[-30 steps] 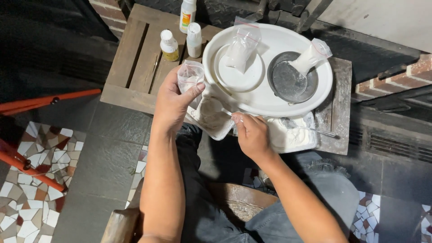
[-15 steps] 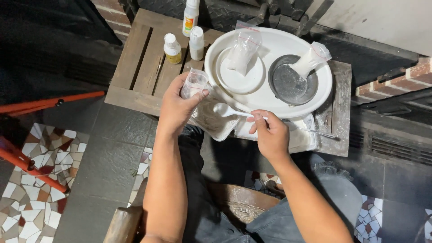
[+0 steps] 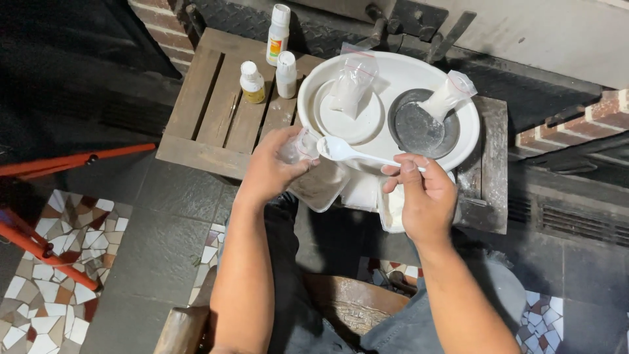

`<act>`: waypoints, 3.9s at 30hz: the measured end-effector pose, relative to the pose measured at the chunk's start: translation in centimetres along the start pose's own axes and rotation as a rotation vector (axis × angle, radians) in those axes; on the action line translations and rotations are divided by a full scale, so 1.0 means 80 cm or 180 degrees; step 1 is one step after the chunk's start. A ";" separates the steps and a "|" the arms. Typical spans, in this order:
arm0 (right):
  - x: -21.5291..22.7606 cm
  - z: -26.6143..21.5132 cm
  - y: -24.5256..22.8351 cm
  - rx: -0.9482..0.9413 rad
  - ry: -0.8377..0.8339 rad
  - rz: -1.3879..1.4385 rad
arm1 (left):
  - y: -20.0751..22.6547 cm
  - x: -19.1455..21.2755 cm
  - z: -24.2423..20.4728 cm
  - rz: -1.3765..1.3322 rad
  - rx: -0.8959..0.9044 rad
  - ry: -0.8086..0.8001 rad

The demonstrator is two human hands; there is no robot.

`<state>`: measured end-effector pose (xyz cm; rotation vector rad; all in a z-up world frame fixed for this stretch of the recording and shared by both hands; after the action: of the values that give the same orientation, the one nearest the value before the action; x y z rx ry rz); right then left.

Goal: Portioning white powder from a container into small plastic bags using a spoon at a small table.

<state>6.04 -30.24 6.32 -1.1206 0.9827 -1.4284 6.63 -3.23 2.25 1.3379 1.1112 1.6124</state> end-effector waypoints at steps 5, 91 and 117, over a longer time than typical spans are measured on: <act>-0.040 -0.003 -0.059 0.1050 -0.0337 -0.0872 | 0.003 -0.005 0.000 -0.0054 -0.0203 -0.0092; -0.045 -0.016 -0.062 0.1399 -0.0638 -0.1232 | -0.005 -0.028 -0.005 -0.0104 -0.0338 -0.0198; -0.101 -0.017 0.041 0.1115 -0.0387 -0.1398 | 0.009 0.028 -0.003 -0.0511 0.0236 0.0803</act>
<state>5.80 -22.71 1.72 -1.1829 0.3865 -1.7739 6.03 -1.43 3.65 1.0804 1.4038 1.6655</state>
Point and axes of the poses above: each hand's wrist, its own z-axis towards the middle knuckle, its own x-axis out of the back of the hand, y = z × x, the point moved 8 cm from there along z, towards the middle knuckle, and after that the axes turned 2 degrees about -x, right-handed, at the moved point
